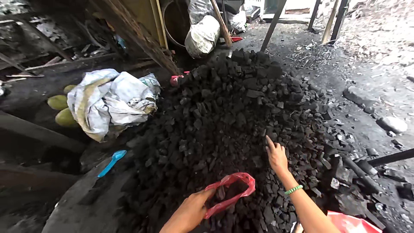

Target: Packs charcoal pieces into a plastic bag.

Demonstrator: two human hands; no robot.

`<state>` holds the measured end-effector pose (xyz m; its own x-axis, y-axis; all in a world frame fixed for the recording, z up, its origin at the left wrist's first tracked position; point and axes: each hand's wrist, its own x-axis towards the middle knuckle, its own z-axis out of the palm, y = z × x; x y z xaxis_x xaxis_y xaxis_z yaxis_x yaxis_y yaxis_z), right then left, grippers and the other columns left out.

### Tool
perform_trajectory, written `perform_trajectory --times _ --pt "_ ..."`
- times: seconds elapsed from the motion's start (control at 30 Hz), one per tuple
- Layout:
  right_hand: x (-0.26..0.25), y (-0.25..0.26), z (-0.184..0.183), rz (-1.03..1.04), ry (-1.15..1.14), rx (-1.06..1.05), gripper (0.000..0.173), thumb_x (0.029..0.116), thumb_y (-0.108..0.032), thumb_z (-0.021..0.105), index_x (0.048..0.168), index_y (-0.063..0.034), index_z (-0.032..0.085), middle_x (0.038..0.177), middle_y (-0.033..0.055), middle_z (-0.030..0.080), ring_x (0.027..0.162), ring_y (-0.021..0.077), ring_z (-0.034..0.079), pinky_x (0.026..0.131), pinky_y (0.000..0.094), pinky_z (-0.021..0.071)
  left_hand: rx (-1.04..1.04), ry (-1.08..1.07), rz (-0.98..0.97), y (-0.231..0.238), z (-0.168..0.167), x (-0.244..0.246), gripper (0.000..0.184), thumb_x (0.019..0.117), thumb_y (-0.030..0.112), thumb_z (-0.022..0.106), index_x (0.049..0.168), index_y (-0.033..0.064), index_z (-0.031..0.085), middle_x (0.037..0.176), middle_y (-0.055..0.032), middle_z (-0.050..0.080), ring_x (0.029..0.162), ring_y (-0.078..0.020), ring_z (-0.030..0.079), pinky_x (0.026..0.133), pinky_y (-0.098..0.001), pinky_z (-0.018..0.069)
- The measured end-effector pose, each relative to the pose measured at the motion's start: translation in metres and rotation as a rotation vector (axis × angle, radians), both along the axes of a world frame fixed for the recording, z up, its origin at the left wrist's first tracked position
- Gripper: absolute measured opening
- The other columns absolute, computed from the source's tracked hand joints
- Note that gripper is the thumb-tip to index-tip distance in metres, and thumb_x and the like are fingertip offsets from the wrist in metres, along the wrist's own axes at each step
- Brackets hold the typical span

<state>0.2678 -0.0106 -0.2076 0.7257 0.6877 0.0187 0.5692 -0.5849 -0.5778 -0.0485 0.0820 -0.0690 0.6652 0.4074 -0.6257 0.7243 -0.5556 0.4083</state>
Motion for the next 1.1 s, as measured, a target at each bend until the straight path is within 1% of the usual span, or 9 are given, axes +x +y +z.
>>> perform_trajectory --times 0.2,0.33,0.43,0.5,0.57,0.67,0.8,0.93,1.1 --pt "0.005 -0.033 0.021 0.139 0.194 0.052 0.036 0.1069 -0.017 0.054 0.141 -0.0088 0.062 0.139 0.0274 0.058 0.122 0.0472 0.060 0.102 0.0644 0.0462 -0.002 0.016 -0.007 0.002 0.001 0.000 0.054 0.0984 -0.002 0.054 0.151 0.0065 0.048 0.145 -0.0233 0.055 0.135 -0.0399 0.053 0.113 -0.0560 0.0394" --pt "0.040 -0.086 0.032 -0.108 0.298 0.158 0.037 0.1061 -0.020 0.057 0.133 0.0046 0.062 0.124 0.0293 0.066 0.116 0.0446 0.064 0.102 0.0632 0.0477 -0.013 0.038 -0.018 0.001 0.004 -0.001 0.053 0.1000 0.000 0.053 0.152 0.0062 0.047 0.143 -0.0246 0.057 0.134 -0.0411 0.054 0.112 -0.0576 0.0394" --pt "0.069 -0.141 0.030 -0.770 0.338 0.785 0.042 0.1067 -0.018 0.051 0.136 0.0121 0.051 0.130 0.0293 0.059 0.115 0.0336 0.061 0.101 0.0491 0.0500 -0.020 0.036 -0.022 0.002 0.004 -0.007 0.052 0.1009 0.002 0.052 0.152 0.0073 0.047 0.143 -0.0240 0.057 0.133 -0.0408 0.054 0.112 -0.0572 0.0396" --pt "0.094 -0.174 0.038 -1.092 0.457 1.412 0.054 0.1129 -0.033 0.024 0.156 -0.0002 0.025 0.154 0.0213 0.040 0.136 0.0279 0.049 0.109 0.0435 0.0459 -0.021 0.023 -0.022 0.003 0.001 -0.010 0.052 0.1006 0.002 0.053 0.152 0.0078 0.048 0.142 -0.0232 0.058 0.132 -0.0401 0.055 0.112 -0.0572 0.0405" --pt "0.106 -0.186 0.042 -1.109 0.578 1.720 0.064 0.1109 -0.051 0.014 0.163 -0.0144 0.011 0.167 0.0107 0.025 0.151 0.0221 0.035 0.118 0.0424 0.0387 -0.020 0.033 -0.016 0.004 0.001 -0.012 0.052 0.1006 0.002 0.053 0.152 0.0080 0.048 0.142 -0.0232 0.058 0.133 -0.0405 0.055 0.112 -0.0579 0.0405" --pt "0.098 -0.144 0.059 -1.047 0.733 1.538 0.056 0.1117 -0.046 0.020 0.159 -0.0149 0.021 0.158 0.0112 0.037 0.140 0.0230 0.046 0.108 0.0436 0.0449 -0.012 0.054 -0.004 0.002 0.005 -0.005 0.052 0.1007 0.002 0.054 0.152 0.0070 0.048 0.143 -0.0247 0.057 0.133 -0.0425 0.054 0.111 -0.0600 0.0402" --pt "0.118 -0.074 0.052 -0.720 0.689 0.896 0.051 0.1092 -0.033 0.044 0.153 -0.0065 0.036 0.146 0.0196 0.049 0.125 0.0309 0.056 0.097 0.0500 0.0507 0.001 0.062 -0.045 -0.001 0.004 -0.003 0.055 0.0995 0.001 0.055 0.154 0.0067 0.045 0.142 -0.0272 0.056 0.129 -0.0458 0.056 0.107 -0.0622 0.0432" --pt "0.148 -0.020 0.049 -0.317 0.402 0.469 0.076 0.0997 -0.034 0.067 0.157 -0.0015 0.028 0.151 0.0314 0.044 0.136 0.0459 0.047 0.109 0.0631 0.0403 0.025 0.083 -0.037 -0.003 0.009 -0.003 0.052 0.1000 0.003 0.056 0.151 0.0064 0.049 0.136 -0.0290 0.059 0.122 -0.0497 0.060 0.100 -0.0672 0.0461" --pt "0.144 0.012 0.027 -0.288 0.356 0.402 0.077 0.0998 -0.029 0.067 0.159 -0.0002 0.027 0.157 0.0302 0.038 0.144 0.0451 0.039 0.116 0.0630 0.0329 0.061 0.132 -0.009 -0.003 0.014 -0.005 0.051 0.1005 0.006 0.057 0.151 0.0093 0.050 0.134 -0.0274 0.061 0.119 -0.0497 0.062 0.097 -0.0684 0.0475"
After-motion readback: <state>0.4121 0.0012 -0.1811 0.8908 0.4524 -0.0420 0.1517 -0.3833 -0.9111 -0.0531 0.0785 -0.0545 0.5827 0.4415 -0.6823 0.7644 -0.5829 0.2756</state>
